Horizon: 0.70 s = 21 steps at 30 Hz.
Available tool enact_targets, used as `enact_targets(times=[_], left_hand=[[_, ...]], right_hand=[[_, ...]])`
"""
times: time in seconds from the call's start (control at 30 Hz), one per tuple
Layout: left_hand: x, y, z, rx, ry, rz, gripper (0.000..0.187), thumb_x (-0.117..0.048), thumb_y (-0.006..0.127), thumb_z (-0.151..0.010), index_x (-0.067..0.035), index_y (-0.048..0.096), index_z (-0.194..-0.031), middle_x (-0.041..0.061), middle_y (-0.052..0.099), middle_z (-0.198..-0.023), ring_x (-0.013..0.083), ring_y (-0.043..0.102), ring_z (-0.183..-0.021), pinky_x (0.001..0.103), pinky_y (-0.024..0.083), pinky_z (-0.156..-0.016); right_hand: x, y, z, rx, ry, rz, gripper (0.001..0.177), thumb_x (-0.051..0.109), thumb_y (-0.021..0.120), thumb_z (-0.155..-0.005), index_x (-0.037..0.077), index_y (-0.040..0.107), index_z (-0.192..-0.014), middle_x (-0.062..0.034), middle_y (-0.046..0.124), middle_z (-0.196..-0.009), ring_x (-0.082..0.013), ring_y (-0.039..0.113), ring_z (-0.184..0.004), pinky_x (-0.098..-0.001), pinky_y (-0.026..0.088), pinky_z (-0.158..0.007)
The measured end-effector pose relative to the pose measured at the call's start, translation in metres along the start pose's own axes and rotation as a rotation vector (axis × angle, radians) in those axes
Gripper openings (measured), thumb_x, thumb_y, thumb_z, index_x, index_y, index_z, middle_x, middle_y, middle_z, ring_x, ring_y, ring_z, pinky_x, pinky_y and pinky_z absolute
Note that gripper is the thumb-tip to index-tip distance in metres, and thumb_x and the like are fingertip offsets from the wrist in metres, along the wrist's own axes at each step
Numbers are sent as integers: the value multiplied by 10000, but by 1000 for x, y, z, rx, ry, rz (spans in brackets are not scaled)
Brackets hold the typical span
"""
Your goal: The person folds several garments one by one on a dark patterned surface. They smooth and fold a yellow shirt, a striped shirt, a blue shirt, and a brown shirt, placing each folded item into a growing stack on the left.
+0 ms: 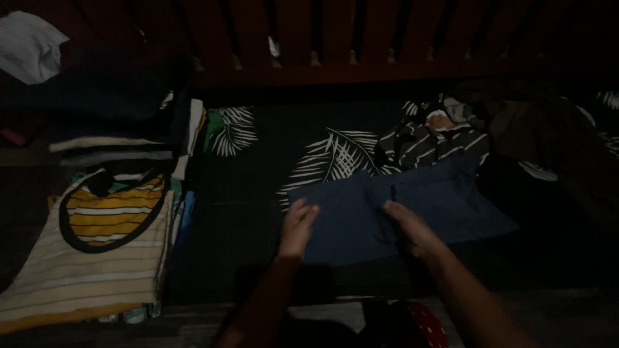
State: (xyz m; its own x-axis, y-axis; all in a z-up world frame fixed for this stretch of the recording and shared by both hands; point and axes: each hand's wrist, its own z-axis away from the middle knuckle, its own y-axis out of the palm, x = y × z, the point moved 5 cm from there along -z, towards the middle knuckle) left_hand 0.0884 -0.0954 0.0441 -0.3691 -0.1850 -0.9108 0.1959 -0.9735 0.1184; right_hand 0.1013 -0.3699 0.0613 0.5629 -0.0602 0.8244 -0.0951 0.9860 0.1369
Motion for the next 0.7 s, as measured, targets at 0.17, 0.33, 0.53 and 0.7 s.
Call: enact_targets(times=[0.17, 0.33, 0.53, 0.7], left_hand=[[35, -35, -16, -285, 144, -236, 846, -250, 800, -851, -111, 357, -1558, 198, 404, -1520, 358, 482, -1360, 485, 454, -1107], [57, -34, -19, -165, 4, -247, 958, -281, 804, -840, -93, 242, -1593, 220, 538, -1432, 365, 601, -1267, 483, 548, -1020], [44, -8, -13, 35, 28, -58, 943, -193, 771, -809, -5, 252, -1573, 272, 575, -1441, 354, 662, -1217, 464, 581, -1008], [44, -6, -6, 149, -184, 399, 786, -230, 718, -836, -51, 410, -1537, 198, 600, -1382, 337, 634, -1186, 500, 527, -1025]], right_hand=[[-10, -21, -34, -133, -128, 325, 710, 106, 659, -902, 212, 426, -1564, -168, 455, -1578, -323, 501, -1407, -440, 422, -1159], [-24, -52, -41, -172, -277, 409, 662, 82, 619, -903, 155, 484, -1547, -225, 569, -1487, -365, 603, -1307, -446, 503, -1096], [2, -24, 9, -492, -627, 990, 666, 242, 698, -923, 123, 451, -1530, -201, 489, -1501, -349, 511, -1363, -433, 443, -1135], [10, 43, 22, -305, -538, 1365, 710, 499, 518, -997, 201, 286, -1598, -139, 170, -1679, -356, 156, -1541, -660, 166, -1172]])
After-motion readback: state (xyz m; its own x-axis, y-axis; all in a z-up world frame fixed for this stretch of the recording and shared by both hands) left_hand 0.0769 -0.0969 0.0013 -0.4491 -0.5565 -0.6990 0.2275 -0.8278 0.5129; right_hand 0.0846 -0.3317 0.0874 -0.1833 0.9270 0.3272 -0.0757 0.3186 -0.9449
